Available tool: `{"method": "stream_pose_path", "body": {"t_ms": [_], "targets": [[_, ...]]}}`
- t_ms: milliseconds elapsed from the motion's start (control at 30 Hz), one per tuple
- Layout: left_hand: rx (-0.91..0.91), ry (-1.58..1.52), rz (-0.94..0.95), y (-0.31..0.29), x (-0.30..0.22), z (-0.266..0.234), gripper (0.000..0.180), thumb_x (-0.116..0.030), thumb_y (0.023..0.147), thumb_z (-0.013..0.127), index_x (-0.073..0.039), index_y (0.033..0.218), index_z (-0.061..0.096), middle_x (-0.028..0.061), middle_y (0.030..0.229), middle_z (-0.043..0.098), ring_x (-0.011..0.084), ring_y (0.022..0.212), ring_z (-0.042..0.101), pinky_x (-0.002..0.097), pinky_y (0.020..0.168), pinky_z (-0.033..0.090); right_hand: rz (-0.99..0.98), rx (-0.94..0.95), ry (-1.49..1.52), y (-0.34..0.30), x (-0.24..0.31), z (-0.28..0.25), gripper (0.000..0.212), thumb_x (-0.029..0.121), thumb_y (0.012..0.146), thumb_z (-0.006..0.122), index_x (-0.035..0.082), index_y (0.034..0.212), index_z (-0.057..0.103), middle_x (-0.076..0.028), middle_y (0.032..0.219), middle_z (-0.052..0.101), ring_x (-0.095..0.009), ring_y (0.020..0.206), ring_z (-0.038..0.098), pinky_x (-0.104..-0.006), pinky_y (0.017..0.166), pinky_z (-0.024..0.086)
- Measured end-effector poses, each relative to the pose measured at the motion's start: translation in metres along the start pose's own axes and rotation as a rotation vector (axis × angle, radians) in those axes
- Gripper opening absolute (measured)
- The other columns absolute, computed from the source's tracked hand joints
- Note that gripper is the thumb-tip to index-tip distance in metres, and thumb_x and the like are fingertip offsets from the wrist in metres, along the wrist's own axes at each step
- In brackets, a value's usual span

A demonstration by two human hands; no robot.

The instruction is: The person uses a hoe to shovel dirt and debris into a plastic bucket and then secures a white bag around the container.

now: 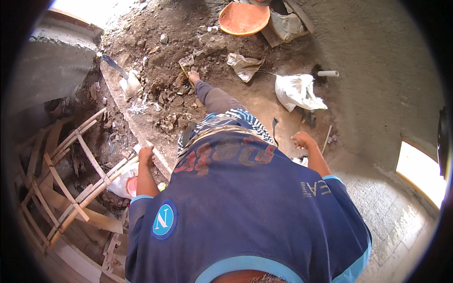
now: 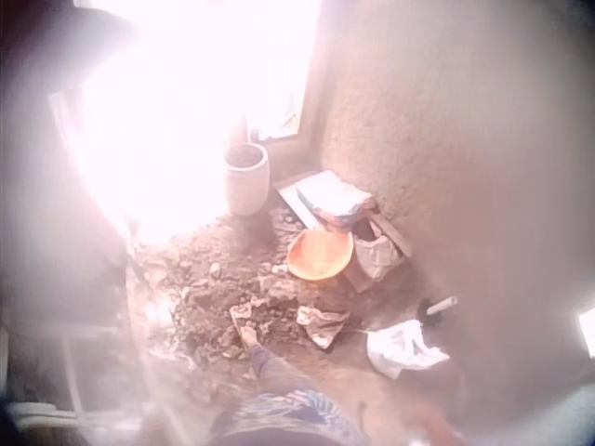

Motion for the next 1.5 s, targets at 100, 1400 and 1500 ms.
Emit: {"method": "stream_pose_path", "body": {"t_ms": [100,1400,1500], "targets": [[0.048,0.051,-0.100,-0.026,0.030,-0.015,0.033,-0.029,0.082,0.066,0.003,0.086,0.061,0.0118,0.070,0.061,0.0236,0.055,0.058,0.0371,0.047,0.046,-0.059,-0.004,-0.120,0.004,0.036,0.003,0.021,0.023,0.085,0.060,0.003,0.081,0.060,-0.006,0.061,0.056,-0.019,0.046,0.054,-0.0335,0.042,0.038],[0.131,-0.008,-0.459,-0.200,0.286,0.038,0.035,-0.032,0.084,0.063,0.001,0.096,0.060,0.0120,0.074,0.060,0.0219,0.055,0.057,0.0361,0.043,0.041,-0.514,-0.069,0.117,-0.016,0.216,-0.001,0.029,0.022,0.085,0.063,-0.002,0.102,0.060,-0.009,0.087,0.063,-0.016,0.076,0.060,-0.0295,0.066,0.051],[0.118,-0.106,-0.494,-0.182,0.276,0.045,0.036,-0.032,0.084,0.063,0.001,0.098,0.060,0.0127,0.077,0.061,0.0227,0.056,0.058,0.0361,0.044,0.041,-0.442,-0.104,0.072,-0.006,0.183,-0.011,0.028,0.024,0.087,0.061,0.001,0.102,0.059,-0.007,0.081,0.061,-0.015,0.068,0.058,-0.0279,0.059,0.046]]}}
Point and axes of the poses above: each hand's wrist, its own y-axis towards the middle knuckle, its own z-axis out of the palm, x = y × z, the point moved 8 cm from there along y, towards the middle knuckle
